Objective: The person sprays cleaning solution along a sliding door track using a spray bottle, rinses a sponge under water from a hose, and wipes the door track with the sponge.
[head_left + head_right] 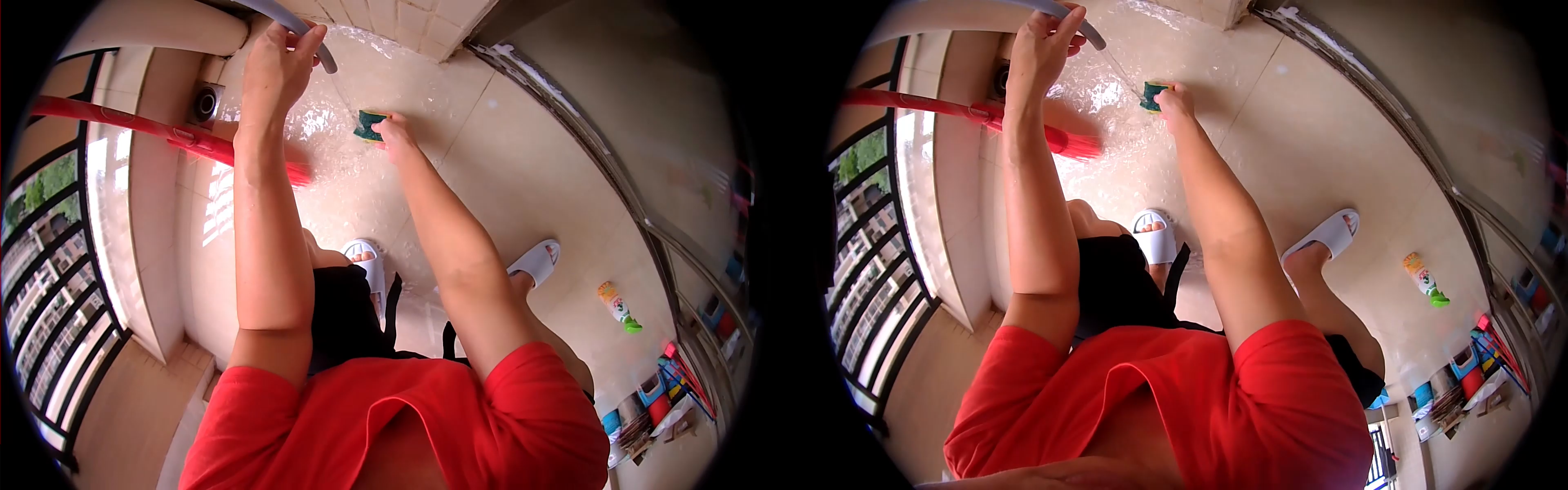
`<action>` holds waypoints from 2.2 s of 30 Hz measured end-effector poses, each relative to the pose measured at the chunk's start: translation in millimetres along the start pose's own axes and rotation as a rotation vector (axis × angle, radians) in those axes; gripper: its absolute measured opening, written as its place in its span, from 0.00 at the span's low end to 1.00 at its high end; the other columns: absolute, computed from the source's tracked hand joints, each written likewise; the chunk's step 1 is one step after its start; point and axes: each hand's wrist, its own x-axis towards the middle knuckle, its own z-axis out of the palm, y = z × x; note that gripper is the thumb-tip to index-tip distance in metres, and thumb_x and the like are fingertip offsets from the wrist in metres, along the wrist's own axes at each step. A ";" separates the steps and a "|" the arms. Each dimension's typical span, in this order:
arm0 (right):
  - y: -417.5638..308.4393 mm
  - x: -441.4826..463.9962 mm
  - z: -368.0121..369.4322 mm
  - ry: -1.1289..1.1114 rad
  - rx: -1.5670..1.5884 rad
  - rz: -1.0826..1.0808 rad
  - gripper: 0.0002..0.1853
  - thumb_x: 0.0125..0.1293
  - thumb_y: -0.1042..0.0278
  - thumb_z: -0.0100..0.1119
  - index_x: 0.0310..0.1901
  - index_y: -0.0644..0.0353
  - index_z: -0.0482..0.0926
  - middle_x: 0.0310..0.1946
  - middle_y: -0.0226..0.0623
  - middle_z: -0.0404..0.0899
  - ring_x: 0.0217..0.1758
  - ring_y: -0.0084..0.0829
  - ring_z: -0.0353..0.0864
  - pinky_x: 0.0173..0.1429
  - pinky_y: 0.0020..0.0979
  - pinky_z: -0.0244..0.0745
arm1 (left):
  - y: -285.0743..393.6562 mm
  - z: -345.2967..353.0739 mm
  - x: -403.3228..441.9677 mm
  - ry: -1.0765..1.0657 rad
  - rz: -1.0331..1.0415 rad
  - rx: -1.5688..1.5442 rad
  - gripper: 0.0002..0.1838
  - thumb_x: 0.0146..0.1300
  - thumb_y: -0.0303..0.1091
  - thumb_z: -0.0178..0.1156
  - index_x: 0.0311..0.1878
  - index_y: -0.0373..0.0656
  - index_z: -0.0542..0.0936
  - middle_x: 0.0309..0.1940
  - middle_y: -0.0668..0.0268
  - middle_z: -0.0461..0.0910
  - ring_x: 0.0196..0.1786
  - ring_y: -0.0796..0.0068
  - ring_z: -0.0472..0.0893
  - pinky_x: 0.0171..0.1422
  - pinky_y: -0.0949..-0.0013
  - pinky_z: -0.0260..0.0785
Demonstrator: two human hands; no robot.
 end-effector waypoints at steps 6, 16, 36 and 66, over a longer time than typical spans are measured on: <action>-0.8 -25.2 -1.7 0.397 -1.010 -0.647 0.28 0.52 0.72 0.63 0.58 0.51 0.72 0.59 0.43 0.66 0.63 0.45 0.65 0.62 0.45 0.66 | 31.8 9.9 -19.5 0.106 -0.065 0.118 0.19 0.62 0.46 0.61 0.45 0.38 0.81 0.33 0.61 0.84 0.35 0.72 0.84 0.41 0.70 0.74; 20.8 4.8 -8.4 0.248 -1.408 -0.808 0.13 0.61 0.67 0.54 0.47 0.52 0.77 0.48 0.36 0.78 0.54 0.40 0.76 0.51 0.39 0.72 | -3.8 12.8 -10.3 0.058 0.108 0.009 0.20 0.62 0.47 0.61 0.44 0.38 0.82 0.32 0.62 0.84 0.34 0.73 0.84 0.40 0.70 0.73; -22.6 -23.5 24.5 -0.287 0.601 0.320 0.16 0.69 0.60 0.56 0.53 0.58 0.72 0.46 0.40 0.74 0.49 0.40 0.74 0.47 0.43 0.81 | -11.6 12.9 -3.2 0.049 0.140 0.043 0.19 0.64 0.46 0.62 0.46 0.38 0.81 0.33 0.64 0.84 0.36 0.76 0.83 0.41 0.74 0.74; -19.6 5.5 47.4 -0.167 0.471 0.303 0.19 0.67 0.47 0.53 0.35 0.57 0.69 0.25 0.37 0.72 0.27 0.36 0.75 0.39 0.44 0.78 | -3.0 18.2 -7.3 0.075 0.145 -0.017 0.19 0.62 0.46 0.62 0.44 0.38 0.81 0.31 0.60 0.84 0.34 0.71 0.83 0.40 0.69 0.73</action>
